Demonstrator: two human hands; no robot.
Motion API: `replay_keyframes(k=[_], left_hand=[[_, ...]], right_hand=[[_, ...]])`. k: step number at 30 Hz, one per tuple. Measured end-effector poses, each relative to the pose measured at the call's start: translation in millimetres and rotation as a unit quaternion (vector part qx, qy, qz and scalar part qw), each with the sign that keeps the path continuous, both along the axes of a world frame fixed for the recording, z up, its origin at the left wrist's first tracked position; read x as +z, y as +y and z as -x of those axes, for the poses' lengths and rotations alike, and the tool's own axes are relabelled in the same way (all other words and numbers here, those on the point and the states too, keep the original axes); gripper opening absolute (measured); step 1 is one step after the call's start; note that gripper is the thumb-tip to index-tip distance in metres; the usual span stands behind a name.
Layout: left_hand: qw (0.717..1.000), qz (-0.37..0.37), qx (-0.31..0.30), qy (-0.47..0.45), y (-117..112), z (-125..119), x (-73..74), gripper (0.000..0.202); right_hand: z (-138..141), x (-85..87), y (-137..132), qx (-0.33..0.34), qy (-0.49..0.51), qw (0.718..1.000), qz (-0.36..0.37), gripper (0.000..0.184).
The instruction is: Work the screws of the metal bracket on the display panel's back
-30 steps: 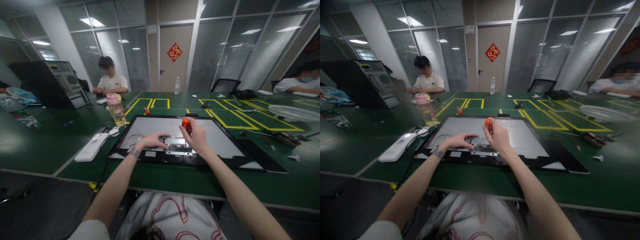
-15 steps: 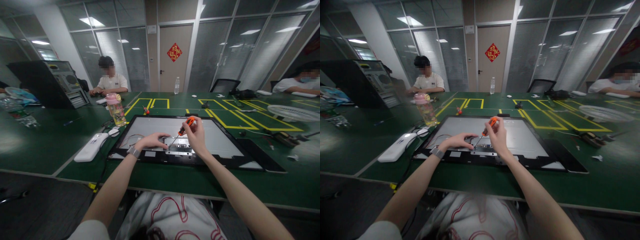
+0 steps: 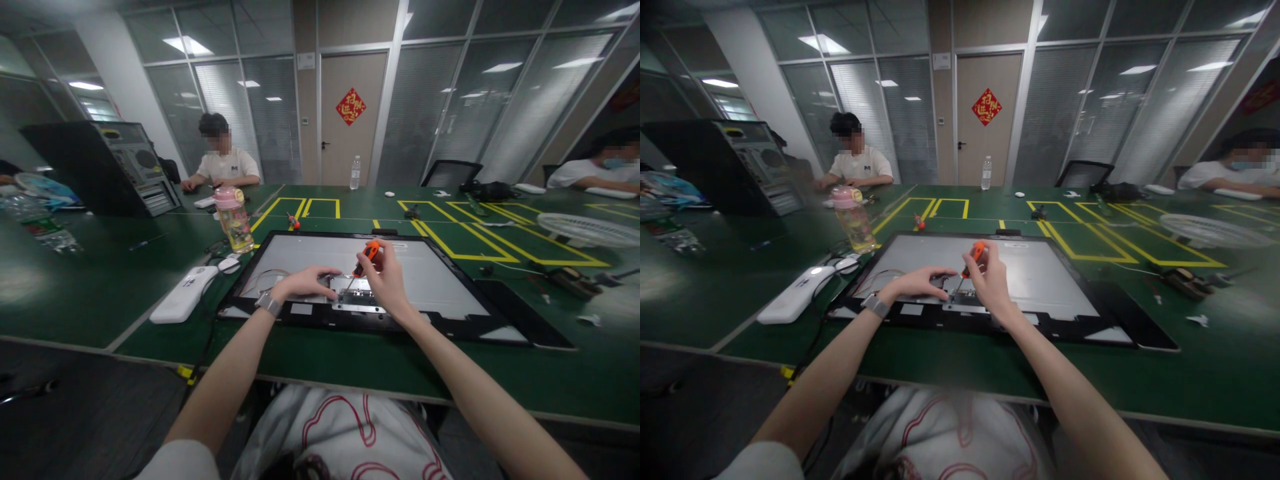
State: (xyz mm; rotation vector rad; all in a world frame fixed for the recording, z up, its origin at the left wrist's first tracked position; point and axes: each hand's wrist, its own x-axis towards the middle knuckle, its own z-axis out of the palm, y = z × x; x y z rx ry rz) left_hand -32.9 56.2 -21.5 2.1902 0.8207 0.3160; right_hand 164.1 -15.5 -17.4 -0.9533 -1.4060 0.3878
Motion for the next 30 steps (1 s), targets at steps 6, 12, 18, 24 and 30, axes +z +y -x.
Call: replay_keyframes(k=[6, 12, 18, 24, 30], left_hand=[[1.000, 0.005, 0.003, -0.008, 1.8, -0.4, -3.0, 0.074], [1.000, 0.001, 0.006, -0.003, 4.2, 0.9, -6.1, 0.075], [1.000, -0.002, 0.007, -0.006, 1.1, 0.6, -3.6, 0.074], [1.000, 0.011, 0.006, -0.018, 1.5, 0.0, -3.2, 0.071], [1.000, 0.014, 0.004, -0.019, -1.0, 0.6, 0.1, 0.072]], right_hand=[[1.6, 6.5, -4.7, 0.015, -0.024, 1.000, -0.013, 0.030], [-2.8, 11.6, -6.0, 0.043, -0.093, 0.995, 0.005, 0.041], [-8.2, 15.0, -4.5, 0.135, -0.085, 0.987, 0.023, 0.039], [-9.3, 28.4, -10.6, 0.325, 0.062, 0.938, 0.103, 0.026], [-3.5, 19.6, -4.5, 0.328, 0.219, 0.909, 0.132, 0.018]])
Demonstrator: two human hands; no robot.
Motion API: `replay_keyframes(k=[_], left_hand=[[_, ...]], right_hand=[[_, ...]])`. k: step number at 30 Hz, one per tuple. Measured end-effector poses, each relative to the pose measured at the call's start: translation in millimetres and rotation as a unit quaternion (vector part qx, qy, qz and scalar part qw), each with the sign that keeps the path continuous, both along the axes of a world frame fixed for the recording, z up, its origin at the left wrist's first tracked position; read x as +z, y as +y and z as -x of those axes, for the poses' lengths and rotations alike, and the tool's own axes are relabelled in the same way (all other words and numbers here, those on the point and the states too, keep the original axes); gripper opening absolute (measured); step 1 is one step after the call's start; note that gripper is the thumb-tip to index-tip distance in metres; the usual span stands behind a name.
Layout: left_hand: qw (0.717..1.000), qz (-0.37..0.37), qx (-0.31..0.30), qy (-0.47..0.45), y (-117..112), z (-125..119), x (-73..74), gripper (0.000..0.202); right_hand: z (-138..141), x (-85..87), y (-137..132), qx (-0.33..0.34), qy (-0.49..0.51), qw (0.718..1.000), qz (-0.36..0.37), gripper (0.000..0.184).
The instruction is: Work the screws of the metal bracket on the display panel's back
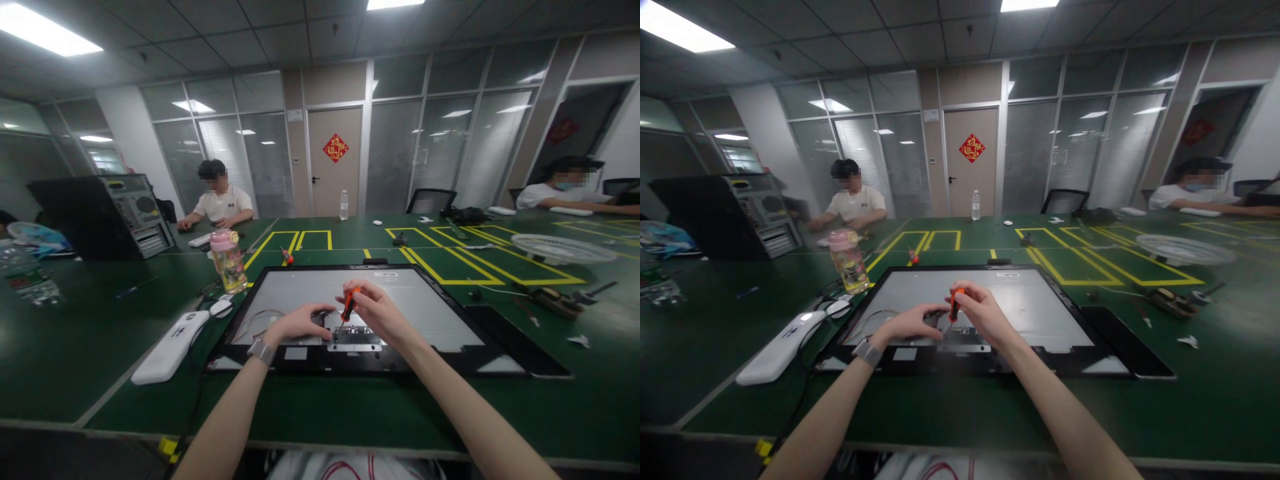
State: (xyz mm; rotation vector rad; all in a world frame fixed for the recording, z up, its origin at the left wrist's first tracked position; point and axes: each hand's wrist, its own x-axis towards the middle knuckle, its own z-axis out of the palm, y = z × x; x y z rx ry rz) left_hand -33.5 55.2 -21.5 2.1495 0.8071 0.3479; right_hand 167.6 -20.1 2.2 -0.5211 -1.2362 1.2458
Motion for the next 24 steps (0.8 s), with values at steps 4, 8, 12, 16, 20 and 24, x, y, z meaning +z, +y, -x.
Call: replay_keyframes(k=[4, 8, 12, 16, 20, 24], left_hand=[[1.000, 0.006, 0.016, 0.010, 0.3, 1.9, -1.3, 0.078], [1.000, 0.014, 0.017, 0.002, 1.8, 2.4, -4.1, 0.076], [0.999, 0.032, 0.017, -0.014, 2.0, 2.1, -6.6, 0.076], [0.999, 0.028, 0.040, -0.014, 2.3, 2.7, -9.9, 0.079], [0.998, 0.016, 0.065, -0.006, 3.5, 3.0, -12.5, 0.084], [0.998, 0.018, 0.055, -0.015, 3.9, 2.3, -12.7, 0.085]], right_hand=[[0.4, -2.3, 3.5, -0.026, 0.013, 0.999, 0.014, 0.024], [-0.3, -0.4, 3.7, -0.018, 0.021, 1.000, 0.005, 0.025], [-1.8, -2.0, 5.6, -0.003, 0.041, 0.999, 0.009, 0.021], [-7.7, -3.6, 9.7, -0.003, 0.041, 0.999, 0.014, 0.021], [-12.2, -1.7, 12.3, -0.014, 0.002, 1.000, -0.009, 0.019], [-11.3, -2.4, 13.8, -0.029, 0.003, 1.000, 0.006, 0.021]])
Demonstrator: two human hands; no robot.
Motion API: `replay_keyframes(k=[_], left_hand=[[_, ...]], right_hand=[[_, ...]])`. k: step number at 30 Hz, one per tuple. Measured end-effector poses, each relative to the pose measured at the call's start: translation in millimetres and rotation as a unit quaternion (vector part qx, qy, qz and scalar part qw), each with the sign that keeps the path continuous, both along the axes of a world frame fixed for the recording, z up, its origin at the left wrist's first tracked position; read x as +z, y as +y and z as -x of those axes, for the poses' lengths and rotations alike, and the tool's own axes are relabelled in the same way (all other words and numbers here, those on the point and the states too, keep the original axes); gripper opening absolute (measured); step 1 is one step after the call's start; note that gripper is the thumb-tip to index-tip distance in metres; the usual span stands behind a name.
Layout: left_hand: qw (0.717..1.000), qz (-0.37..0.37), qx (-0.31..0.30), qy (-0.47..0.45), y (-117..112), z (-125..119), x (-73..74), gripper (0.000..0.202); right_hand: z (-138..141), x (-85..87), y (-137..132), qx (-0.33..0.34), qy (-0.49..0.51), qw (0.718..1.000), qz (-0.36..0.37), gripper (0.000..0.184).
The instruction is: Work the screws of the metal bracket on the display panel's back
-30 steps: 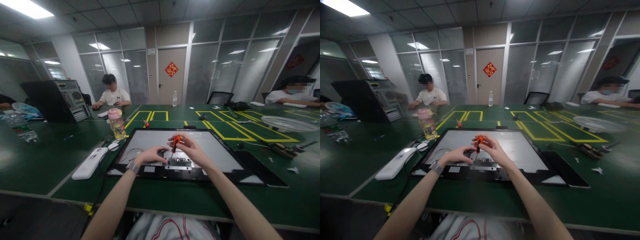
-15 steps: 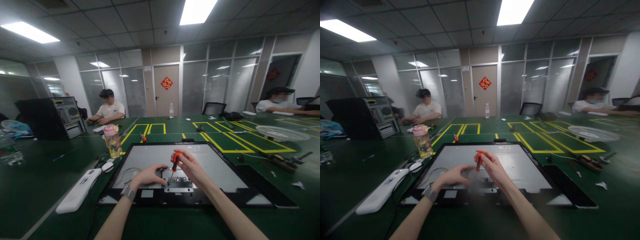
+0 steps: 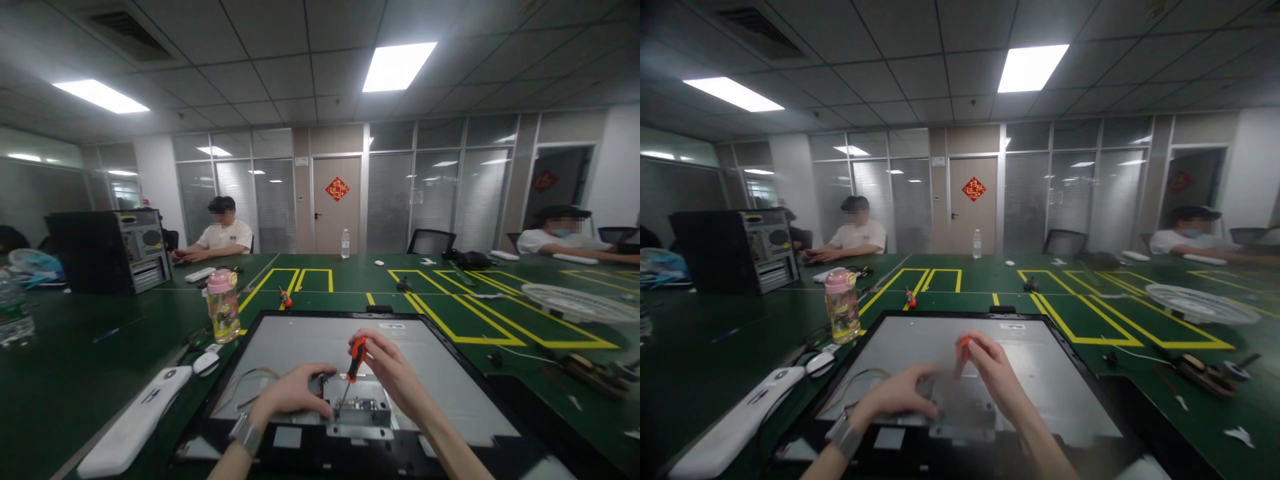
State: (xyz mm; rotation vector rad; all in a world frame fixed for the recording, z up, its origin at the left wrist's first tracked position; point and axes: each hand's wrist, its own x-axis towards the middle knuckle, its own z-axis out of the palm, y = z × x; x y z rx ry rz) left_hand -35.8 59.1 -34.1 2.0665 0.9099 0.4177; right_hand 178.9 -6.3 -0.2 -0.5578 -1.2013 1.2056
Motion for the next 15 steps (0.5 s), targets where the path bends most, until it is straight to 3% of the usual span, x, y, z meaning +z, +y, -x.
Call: replay_keyframes(k=[6, 15], left_hand=[[1.000, 0.006, 0.010, 0.004, 0.3, -0.4, -0.6, 0.085], [1.000, 0.008, 0.015, 0.004, -4.4, -1.1, 4.6, 0.084]], right_hand=[[4.8, -0.2, 2.1, -0.027, 0.004, 0.999, 0.025, 0.024], [7.6, 2.2, 2.6, -0.052, -0.044, 0.998, 0.005, 0.028]])
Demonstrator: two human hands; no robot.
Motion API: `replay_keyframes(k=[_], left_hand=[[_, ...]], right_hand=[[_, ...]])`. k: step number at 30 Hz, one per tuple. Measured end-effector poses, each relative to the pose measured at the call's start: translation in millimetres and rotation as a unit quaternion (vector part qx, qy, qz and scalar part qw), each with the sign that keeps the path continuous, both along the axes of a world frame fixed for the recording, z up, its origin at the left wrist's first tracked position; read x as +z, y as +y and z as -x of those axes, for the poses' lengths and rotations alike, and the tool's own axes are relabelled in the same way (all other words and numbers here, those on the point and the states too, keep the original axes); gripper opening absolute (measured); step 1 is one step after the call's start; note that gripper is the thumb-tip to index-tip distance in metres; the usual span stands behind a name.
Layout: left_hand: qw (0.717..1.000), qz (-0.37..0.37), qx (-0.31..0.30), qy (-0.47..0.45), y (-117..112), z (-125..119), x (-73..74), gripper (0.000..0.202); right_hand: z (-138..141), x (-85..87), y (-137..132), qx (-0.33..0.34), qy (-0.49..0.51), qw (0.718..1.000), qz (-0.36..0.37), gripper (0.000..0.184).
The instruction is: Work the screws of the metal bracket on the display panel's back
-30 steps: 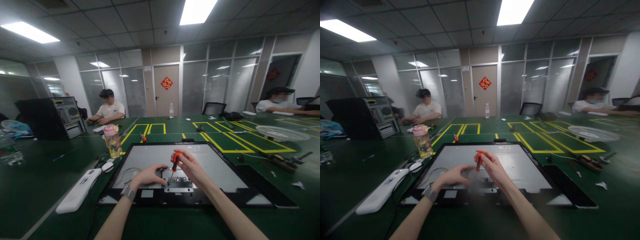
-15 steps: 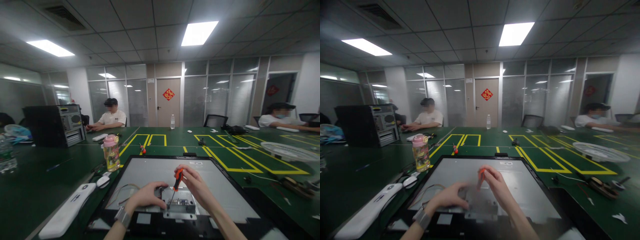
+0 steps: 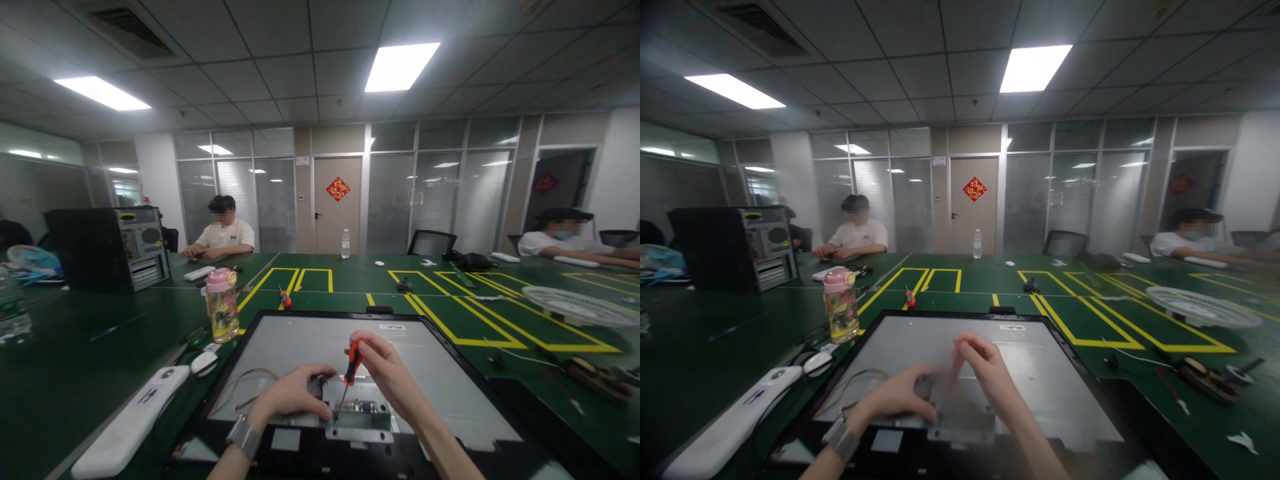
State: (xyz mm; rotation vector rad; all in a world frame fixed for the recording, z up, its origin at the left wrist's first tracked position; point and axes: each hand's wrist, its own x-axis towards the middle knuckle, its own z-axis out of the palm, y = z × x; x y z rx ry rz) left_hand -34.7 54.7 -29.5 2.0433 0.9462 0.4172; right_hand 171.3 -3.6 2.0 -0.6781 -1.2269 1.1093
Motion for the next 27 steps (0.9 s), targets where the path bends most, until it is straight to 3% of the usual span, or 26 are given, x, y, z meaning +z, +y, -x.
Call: replay_keyframes(k=[11, 19, 27], left_hand=[[1.000, -0.005, -0.018, -0.008, 4.3, 0.8, -5.4, 0.084], [1.000, -0.003, -0.002, 0.010, -2.0, -0.4, 4.6, 0.081], [1.000, 0.009, -0.020, -0.003, -2.4, -1.7, 5.7, 0.077]], right_hand=[[-3.5, -7.5, 8.5, 0.013, -0.002, 1.000, -0.006, 0.027], [4.7, 2.1, 3.9, 0.053, 0.029, 0.998, 0.012, 0.029], [-2.8, 3.7, -0.9, 0.036, 0.031, 0.999, 0.005, 0.027]])
